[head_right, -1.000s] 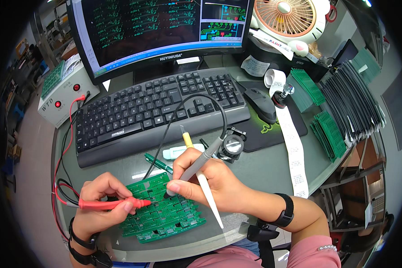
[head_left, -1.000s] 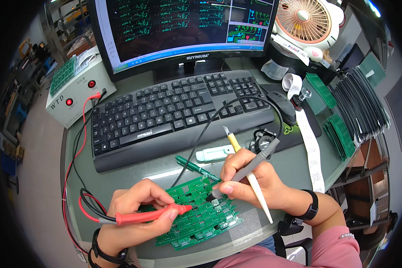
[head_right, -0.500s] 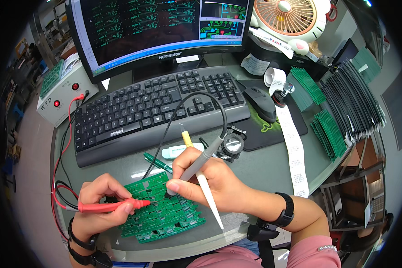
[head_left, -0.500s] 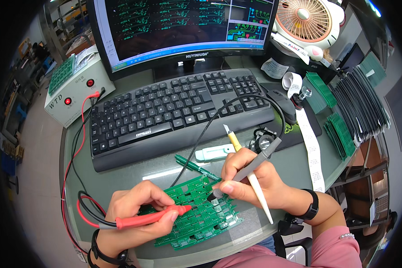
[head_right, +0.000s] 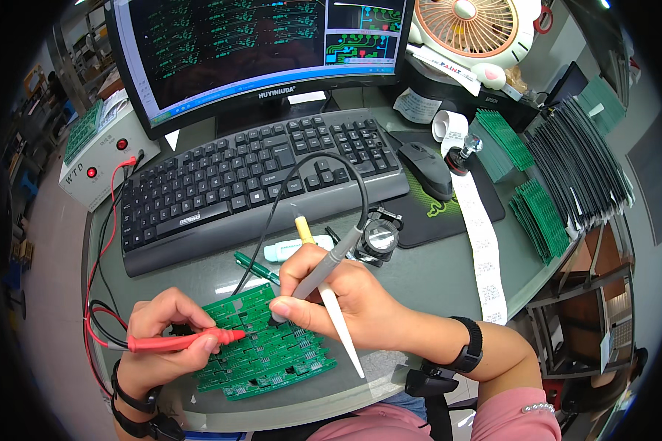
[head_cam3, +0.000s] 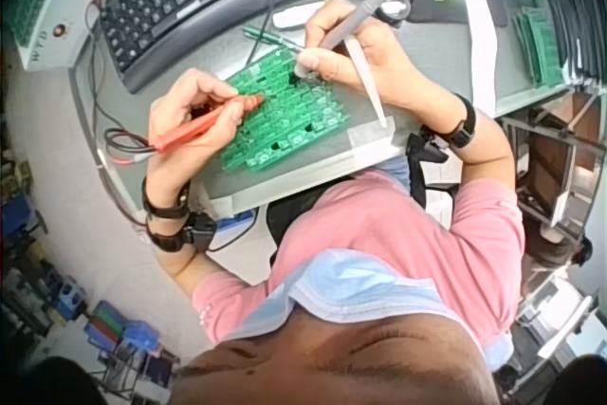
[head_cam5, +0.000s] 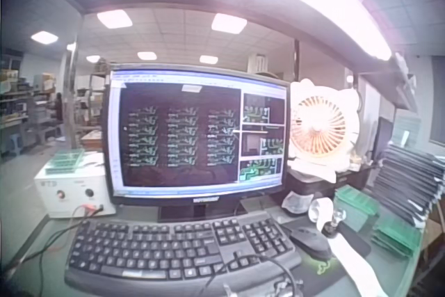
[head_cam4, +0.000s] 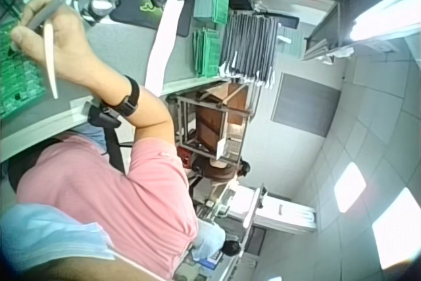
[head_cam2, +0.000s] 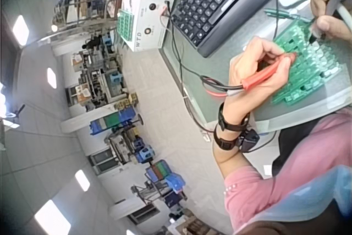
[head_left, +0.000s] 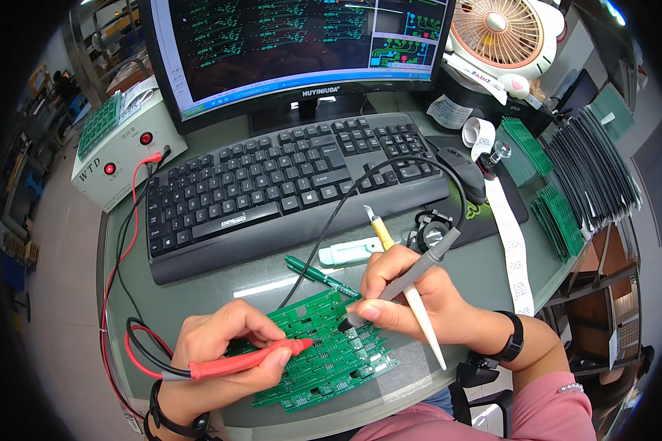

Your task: Testing and marking multiple circuit boards at a quality control station using probes and a marker.

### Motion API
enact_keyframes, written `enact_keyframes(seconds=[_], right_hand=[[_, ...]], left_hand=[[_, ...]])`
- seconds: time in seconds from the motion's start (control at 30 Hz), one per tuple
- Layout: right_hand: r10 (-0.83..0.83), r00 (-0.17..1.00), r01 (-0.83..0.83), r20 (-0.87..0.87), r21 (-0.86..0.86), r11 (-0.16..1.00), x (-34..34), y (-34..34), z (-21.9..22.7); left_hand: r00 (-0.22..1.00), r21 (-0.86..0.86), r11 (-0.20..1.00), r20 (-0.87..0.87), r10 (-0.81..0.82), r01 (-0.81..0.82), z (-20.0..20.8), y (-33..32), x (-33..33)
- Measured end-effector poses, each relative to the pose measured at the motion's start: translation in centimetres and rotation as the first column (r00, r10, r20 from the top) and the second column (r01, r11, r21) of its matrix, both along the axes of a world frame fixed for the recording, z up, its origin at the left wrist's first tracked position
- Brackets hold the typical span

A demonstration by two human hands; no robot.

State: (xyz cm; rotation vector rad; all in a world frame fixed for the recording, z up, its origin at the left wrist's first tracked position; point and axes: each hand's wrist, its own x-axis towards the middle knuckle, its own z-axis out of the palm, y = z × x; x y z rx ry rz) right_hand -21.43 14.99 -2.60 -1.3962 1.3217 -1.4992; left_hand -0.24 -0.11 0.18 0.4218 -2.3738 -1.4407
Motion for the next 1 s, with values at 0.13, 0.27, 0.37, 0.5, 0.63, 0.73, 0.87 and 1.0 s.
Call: enact_keyframes(seconds=[0.13,0.27,0.37,0.5,0.63,0.73,0.87,1.0], right_hand=[[0.047,0.997,-0.045,-0.065,0.034,0.998,-0.2,0.0,0.5],[-0.018,0.999,0.017,0.037,0.033,0.999,0.2,0.3,0.8],[-0.05,0.996,0.042,0.069,0.113,0.993,-0.4,0.4,2.2],[0.037,0.999,-0.039,0.015,0.248,0.968,0.3,0.4,4.5],[0.185,0.963,-0.162,-0.196,0.128,0.978,2.4,-1.0,5.9],[0.226,0.945,-0.201,-0.237,0.123,0.972,3.5,-1.5,7.5],[0.137,0.969,-0.09,-0.205,0.225,0.97,1.6,0.8,6.9],[0.152,0.937,-0.117,-0.315,0.127,0.985,0.0,2.9,3.4]], left_hand=[[0.999,-0.075,0.996,-0.027,-0.045,0.043,0.1,0.0,-0.1],[1.0,0.107,0.994,0.0,0.007,-0.007,0.3,0.4,0.3],[0.998,0.244,0.97,0.06,-0.009,-0.006,1.3,0.2,0.9],[0.985,0.08,0.986,0.084,-0.153,0.146,3.1,-0.8,1.7],[0.917,0.348,0.905,0.221,-0.331,0.243,5.4,0.3,0.1],[0.885,0.451,0.841,0.199,-0.421,0.299,3.2,1.2,-0.7],[0.864,0.595,0.734,0.124,-0.488,0.329,2.8,-0.3,-0.4],[0.779,0.273,0.743,-0.038,-0.626,0.611,0.7,-0.3,-1.4]])
